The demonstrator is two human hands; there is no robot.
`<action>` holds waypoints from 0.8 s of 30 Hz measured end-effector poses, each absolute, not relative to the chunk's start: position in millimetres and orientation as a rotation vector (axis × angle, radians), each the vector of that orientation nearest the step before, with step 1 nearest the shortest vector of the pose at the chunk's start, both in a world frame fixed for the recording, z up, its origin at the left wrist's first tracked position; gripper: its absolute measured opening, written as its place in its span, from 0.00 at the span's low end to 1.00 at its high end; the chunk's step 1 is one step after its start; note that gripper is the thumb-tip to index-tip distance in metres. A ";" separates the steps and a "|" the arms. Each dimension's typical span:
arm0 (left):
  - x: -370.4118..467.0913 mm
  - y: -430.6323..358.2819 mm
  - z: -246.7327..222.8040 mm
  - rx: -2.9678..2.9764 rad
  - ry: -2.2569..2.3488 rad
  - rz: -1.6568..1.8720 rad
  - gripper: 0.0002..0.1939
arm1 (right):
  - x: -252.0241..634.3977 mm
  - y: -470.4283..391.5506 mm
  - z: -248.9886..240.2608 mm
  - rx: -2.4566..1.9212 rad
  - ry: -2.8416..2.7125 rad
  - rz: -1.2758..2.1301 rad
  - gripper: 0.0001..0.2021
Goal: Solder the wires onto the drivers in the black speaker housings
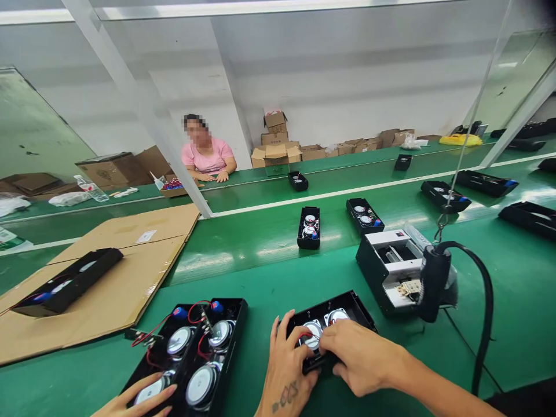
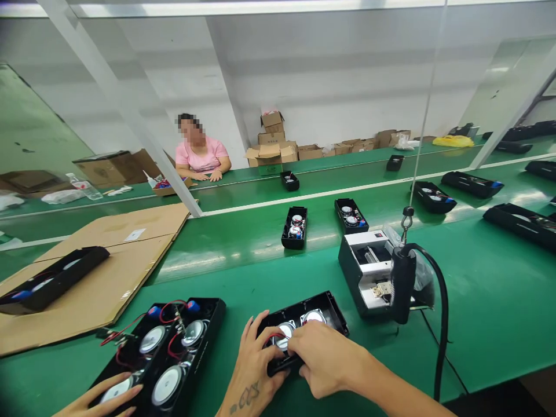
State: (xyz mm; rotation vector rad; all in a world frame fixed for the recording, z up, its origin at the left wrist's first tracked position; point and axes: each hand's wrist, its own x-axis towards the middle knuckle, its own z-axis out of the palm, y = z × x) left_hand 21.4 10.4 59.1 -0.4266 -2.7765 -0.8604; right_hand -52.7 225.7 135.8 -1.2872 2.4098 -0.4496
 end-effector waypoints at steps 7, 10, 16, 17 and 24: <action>-16.2 -0.5 104.4 -0.301 -3.038 -1.199 0.10 | -58.8 208.9 138.7 -1.149 2.464 -0.443 0.19; -48.9 -12.9 122.8 -0.315 -3.110 -1.377 0.11 | -80.5 195.1 152.5 -1.118 2.493 -0.395 0.18; -76.1 -22.2 133.0 -0.338 -3.117 -1.588 0.12 | -114.6 184.7 163.4 -1.089 2.385 -0.491 0.18; -75.8 -21.7 133.2 -0.334 -3.112 -1.613 0.13 | -116.3 185.1 162.0 -1.080 2.376 -0.513 0.18; -77.0 -21.6 131.8 -0.273 -3.095 -1.681 0.13 | -118.4 181.8 160.0 -1.021 2.357 -0.573 0.14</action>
